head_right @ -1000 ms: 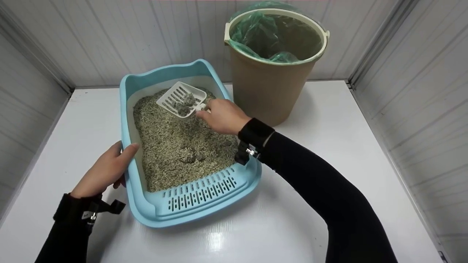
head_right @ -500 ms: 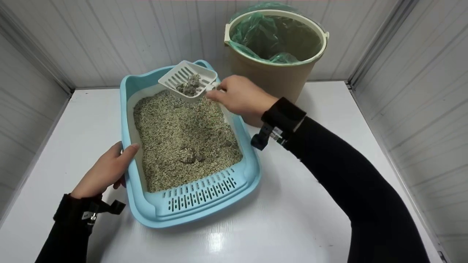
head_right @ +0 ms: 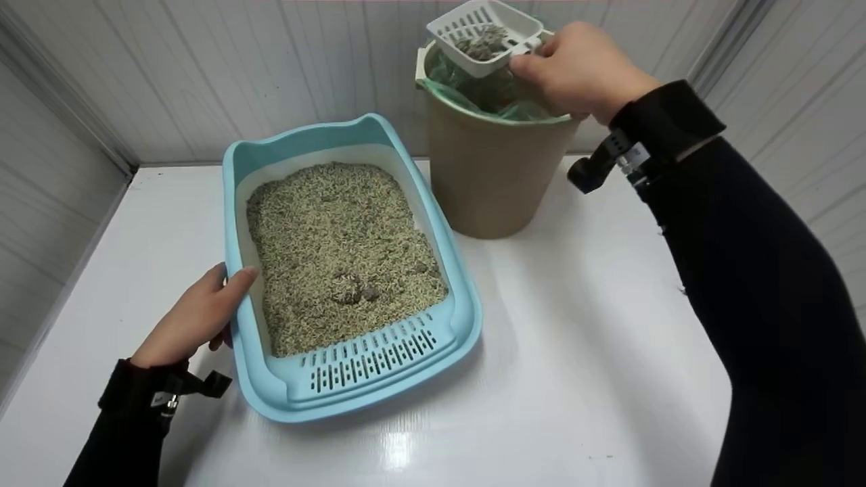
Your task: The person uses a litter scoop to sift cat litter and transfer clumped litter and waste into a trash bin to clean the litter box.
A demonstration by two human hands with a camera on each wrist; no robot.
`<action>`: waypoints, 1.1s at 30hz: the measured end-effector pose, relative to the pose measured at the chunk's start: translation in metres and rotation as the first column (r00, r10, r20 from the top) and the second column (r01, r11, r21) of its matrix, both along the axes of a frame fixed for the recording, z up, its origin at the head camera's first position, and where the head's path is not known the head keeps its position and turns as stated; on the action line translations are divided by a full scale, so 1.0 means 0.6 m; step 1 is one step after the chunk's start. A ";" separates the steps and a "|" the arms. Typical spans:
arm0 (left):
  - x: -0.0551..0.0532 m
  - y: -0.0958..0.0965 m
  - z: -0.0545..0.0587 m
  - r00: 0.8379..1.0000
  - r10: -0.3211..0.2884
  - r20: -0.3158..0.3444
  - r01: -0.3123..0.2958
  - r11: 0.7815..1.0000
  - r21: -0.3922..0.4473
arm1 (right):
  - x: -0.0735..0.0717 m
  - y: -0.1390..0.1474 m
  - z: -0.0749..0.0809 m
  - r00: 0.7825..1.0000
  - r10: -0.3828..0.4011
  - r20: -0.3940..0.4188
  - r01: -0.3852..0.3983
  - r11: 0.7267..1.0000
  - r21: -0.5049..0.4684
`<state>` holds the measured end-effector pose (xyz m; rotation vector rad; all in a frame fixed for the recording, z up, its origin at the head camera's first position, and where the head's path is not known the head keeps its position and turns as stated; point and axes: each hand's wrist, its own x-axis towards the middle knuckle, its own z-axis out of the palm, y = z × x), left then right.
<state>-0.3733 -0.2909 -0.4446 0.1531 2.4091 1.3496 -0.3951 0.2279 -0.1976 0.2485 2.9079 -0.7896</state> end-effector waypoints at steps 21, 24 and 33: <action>0.001 0.003 -0.008 1.000 0.011 -0.013 -0.010 1.000 0.009 | -0.011 0.057 -0.074 0.791 0.546 -0.277 -0.024 0.480 0.877; 0.000 0.001 -0.008 1.000 0.012 -0.019 -0.012 1.000 0.006 | -0.011 0.057 -0.086 0.748 0.613 -0.256 0.014 0.371 0.928; -0.002 0.002 -0.011 1.000 0.018 -0.021 -0.018 1.000 -0.002 | -0.011 0.048 -0.074 0.854 0.429 -0.294 -0.003 0.569 0.822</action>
